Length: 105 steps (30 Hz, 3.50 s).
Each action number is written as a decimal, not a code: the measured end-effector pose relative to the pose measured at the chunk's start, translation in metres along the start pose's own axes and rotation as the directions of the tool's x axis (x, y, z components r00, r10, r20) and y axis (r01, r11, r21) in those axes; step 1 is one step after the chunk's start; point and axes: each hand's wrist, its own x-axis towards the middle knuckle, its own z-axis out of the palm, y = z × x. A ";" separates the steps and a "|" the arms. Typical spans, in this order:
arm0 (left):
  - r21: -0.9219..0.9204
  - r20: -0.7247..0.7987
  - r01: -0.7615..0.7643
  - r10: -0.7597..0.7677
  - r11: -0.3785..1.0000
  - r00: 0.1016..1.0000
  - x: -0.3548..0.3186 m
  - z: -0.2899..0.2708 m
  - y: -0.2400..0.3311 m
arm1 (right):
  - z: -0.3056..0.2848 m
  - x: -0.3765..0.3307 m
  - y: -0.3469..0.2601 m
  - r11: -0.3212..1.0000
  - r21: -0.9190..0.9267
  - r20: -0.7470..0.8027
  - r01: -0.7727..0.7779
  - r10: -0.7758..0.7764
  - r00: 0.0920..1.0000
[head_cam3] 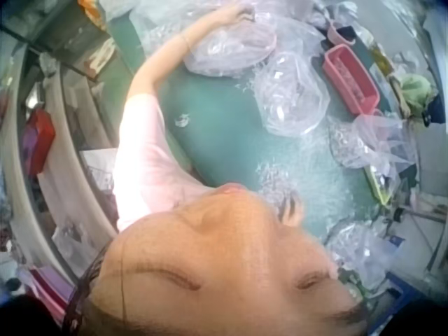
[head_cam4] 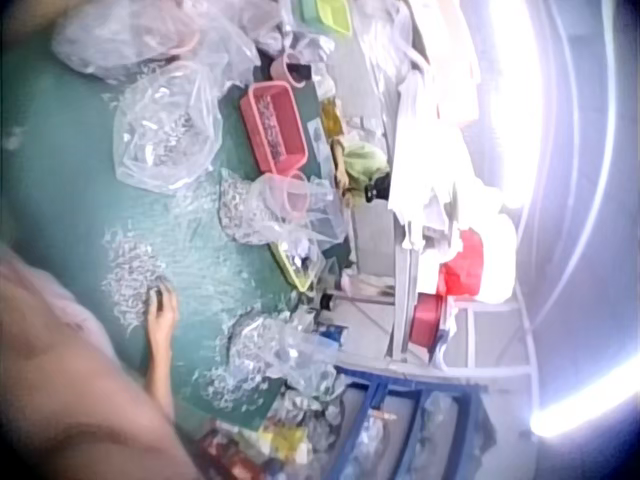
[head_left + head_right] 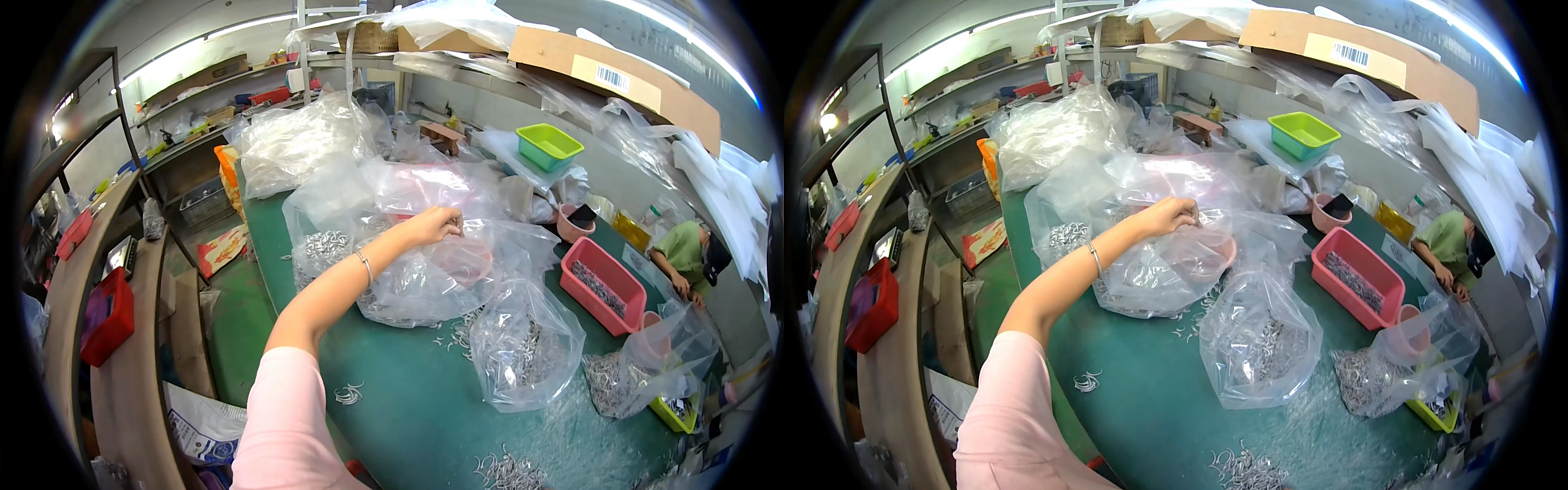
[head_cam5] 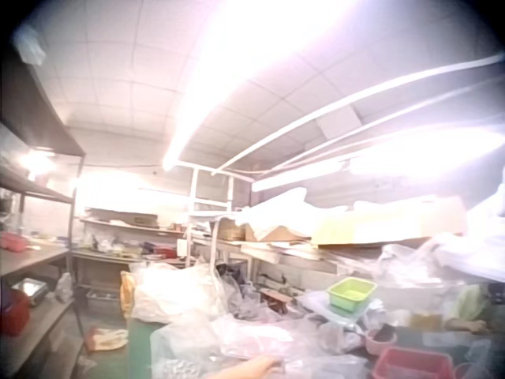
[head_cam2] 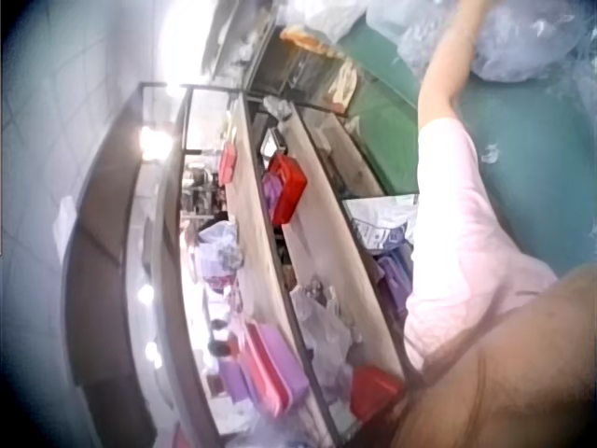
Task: The person sorts small silver metal hooks on a green table, picking them up by hand and placing them into clear plastic bags. The person repeatedly scoops hooks from the table surface and transfers them into bags, occasionally adjusting the bags or the pile of hooks.
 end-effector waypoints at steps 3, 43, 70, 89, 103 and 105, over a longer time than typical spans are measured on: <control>0.225 0.039 0.059 -0.070 0.973 0.997 0.002 -0.004 -0.009 | -0.001 0.001 -0.008 0.999 -0.004 0.001 -0.052 0.052 0.999; 0.296 -0.195 -0.241 0.306 0.924 0.932 -0.019 -0.009 0.146 | -0.006 -0.093 -0.006 0.851 -0.292 -0.416 -0.436 0.298 0.859; -0.268 0.295 -0.083 0.164 0.960 0.942 -0.218 0.259 0.285 | 0.006 -0.018 0.046 0.933 0.313 -0.358 -0.177 0.288 0.888; -0.309 0.497 0.244 -0.063 0.919 0.865 -0.195 0.210 0.262 | -0.029 0.015 -0.017 0.973 -0.233 -0.148 0.010 -0.045 0.988; -0.088 0.488 -0.195 0.213 0.977 0.847 -0.220 0.224 0.266 | 0.035 0.088 -0.015 0.958 -0.177 0.091 0.226 -0.212 0.973; -0.093 0.442 -0.264 0.277 0.960 0.853 -0.224 0.223 0.259 | 0.025 0.075 -0.018 0.972 -0.174 -0.010 0.159 -0.163 0.987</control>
